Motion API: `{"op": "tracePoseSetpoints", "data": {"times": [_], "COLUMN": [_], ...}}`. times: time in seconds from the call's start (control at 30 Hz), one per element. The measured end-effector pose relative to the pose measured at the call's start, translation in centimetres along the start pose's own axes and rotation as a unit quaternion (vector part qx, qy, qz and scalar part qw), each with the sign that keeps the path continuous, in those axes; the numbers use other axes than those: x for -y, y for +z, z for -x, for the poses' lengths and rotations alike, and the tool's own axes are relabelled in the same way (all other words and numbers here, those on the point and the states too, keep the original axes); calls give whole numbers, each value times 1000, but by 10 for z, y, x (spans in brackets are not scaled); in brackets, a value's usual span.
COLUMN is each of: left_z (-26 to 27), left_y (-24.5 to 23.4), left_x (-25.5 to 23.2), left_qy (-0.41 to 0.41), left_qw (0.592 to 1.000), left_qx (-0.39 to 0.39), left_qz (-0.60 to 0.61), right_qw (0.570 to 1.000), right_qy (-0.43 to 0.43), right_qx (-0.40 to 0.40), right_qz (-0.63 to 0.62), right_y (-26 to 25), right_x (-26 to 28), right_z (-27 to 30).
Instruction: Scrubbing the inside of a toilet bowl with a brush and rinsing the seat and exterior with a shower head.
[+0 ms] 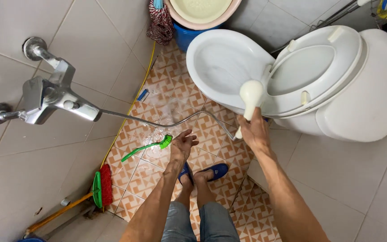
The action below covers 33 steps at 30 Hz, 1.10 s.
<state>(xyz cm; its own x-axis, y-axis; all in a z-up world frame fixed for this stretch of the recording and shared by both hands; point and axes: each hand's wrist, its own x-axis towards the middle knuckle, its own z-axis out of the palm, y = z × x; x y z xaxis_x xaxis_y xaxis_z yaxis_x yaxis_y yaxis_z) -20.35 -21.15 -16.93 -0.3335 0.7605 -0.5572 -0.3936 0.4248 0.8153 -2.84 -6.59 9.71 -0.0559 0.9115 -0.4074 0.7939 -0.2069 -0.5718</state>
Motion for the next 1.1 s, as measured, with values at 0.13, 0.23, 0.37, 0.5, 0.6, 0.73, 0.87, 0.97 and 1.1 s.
{"op": "tracePoseSetpoints", "data": {"times": [0.13, 0.23, 0.37, 0.5, 0.6, 0.73, 0.87, 0.97, 1.1], "left_z": [4, 15, -4, -2, -2, 57, 94, 93, 105], "left_y": [41, 95, 171, 229, 228, 198, 146, 99, 4], "left_x": [-45, -114, -152, -183, -183, -196, -196, -214, -288], "left_qy": [-5, -52, -121, -104, 25, 66, 141, 284, 412], "left_qw": [997, 992, 968, 888, 986, 948, 937, 918, 785], "left_qx": [35, 65, 158, 295, 159, 262, 180, 12, -284], "left_qz": [75, 96, 153, 336, -35, -169, -265, -277, -364], "right_qw": [997, 991, 984, 980, 970, 967, 992, 988, 971], "right_qy": [54, 91, -6, -57, 83, 16, 68, 38, -69], "right_qx": [-62, -98, -111, -154, -148, -206, -104, -118, -132], "right_qz": [4, -30, -137, -113, -175, -149, -22, 88, 185], "right_y": [1, 4, 2, -2, -35, -70, -99, -101, -90], "right_x": [-43, -39, -7, -13, -2, -19, 10, -1, 3], "right_z": [48, 90, 133, 134, 127, 103, 77, 41, -13]}}
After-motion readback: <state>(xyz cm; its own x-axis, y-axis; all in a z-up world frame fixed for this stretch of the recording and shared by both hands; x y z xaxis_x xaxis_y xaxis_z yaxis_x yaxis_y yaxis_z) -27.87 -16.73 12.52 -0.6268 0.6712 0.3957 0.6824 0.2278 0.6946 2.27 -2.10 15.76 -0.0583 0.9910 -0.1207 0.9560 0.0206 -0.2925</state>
